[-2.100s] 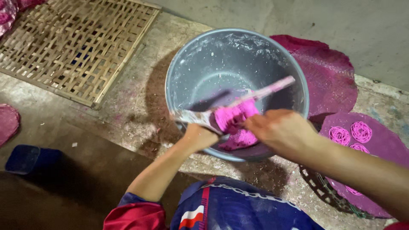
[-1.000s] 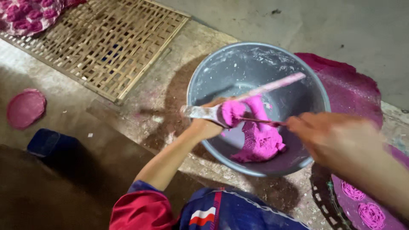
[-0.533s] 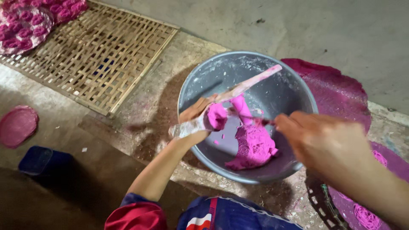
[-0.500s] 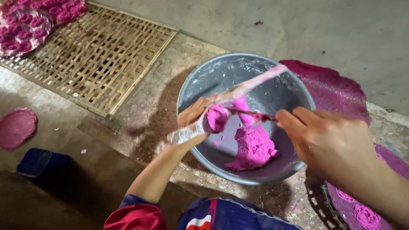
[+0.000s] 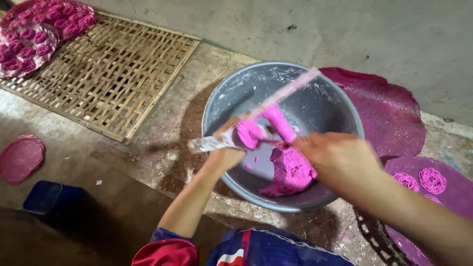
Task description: The person uses a handheld extruder tool to pipe bright pink paste in spiral rosette shapes onto round trays. They load paste from a large basin into the extruder, squeeze rosettes onto the trays, cover finished trays with woven bamboo lids, and reload the tool repeatedly to continue filling trays.
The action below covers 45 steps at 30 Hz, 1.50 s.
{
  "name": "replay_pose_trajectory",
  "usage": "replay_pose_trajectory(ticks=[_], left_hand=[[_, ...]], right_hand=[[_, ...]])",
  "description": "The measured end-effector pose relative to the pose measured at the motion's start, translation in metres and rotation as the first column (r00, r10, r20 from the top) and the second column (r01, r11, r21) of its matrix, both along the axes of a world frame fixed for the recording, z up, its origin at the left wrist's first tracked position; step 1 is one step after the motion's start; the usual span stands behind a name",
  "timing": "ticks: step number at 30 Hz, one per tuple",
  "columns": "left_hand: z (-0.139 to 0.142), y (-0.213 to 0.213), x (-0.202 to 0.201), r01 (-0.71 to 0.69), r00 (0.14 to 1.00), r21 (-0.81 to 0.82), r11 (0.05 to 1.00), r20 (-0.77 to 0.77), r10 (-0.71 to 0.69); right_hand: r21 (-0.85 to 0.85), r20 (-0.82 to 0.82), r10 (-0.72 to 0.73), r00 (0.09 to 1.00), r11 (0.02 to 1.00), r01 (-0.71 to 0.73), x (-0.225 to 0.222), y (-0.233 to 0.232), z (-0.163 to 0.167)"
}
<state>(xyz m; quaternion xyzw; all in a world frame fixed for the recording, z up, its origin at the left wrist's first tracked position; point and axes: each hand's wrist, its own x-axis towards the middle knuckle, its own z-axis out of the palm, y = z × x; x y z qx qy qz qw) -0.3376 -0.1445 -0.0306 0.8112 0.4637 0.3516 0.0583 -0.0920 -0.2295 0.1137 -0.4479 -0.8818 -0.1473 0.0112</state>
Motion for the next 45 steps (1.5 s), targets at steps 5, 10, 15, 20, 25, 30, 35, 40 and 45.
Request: replay_pose_trajectory(ticks=[5,10,15,20,25,30,35,40,45], left_hand=[[0.006,0.004,0.001,-0.158,0.983,0.327,0.932,0.138,0.118],[0.027,0.007,0.001,-0.232,0.965,0.048,0.972,0.137,0.224],[0.045,-0.003,0.006,-0.258,0.965,0.323,0.910,0.041,0.259],[0.035,0.002,0.033,-0.221,0.930,-0.122,0.968,0.273,0.247],[-0.004,0.041,0.011,-0.199,0.954,0.288,0.937,0.276,0.118],[-0.051,0.073,-0.018,0.223,0.501,-0.361,0.905,0.839,0.211],[-0.087,0.025,0.018,0.759,0.213,-0.375,0.532,0.916,0.341],[-0.094,-0.078,0.111,0.971,0.216,-0.234,0.059,0.952,0.219],[-0.056,-0.112,0.142,0.861,0.488,-0.378,0.340,0.804,-0.339]], right_hand=[[-0.084,-0.622,-0.046,0.781,0.996,-0.008,0.002,0.011,-0.048],[-0.195,-0.877,-0.080,0.474,0.960,-0.200,-0.020,-0.006,-0.135],[-0.597,-0.801,-0.588,0.111,0.770,-0.226,0.020,0.019,-0.161],[-0.544,-0.829,-0.527,0.186,0.837,-0.056,0.001,0.022,-0.174],[-0.546,-0.809,-0.488,0.328,0.831,-0.109,0.002,0.005,-0.171],[-0.553,-0.540,-0.588,0.602,0.787,0.273,0.061,0.011,-0.156],[-0.338,-0.394,-0.310,0.865,0.924,0.178,0.071,0.018,-0.146],[-0.001,-0.999,-0.021,-0.037,0.885,-0.466,0.081,-0.017,-0.126],[0.166,-0.840,-0.201,-0.504,0.789,-0.592,0.123,-0.073,-0.103]])
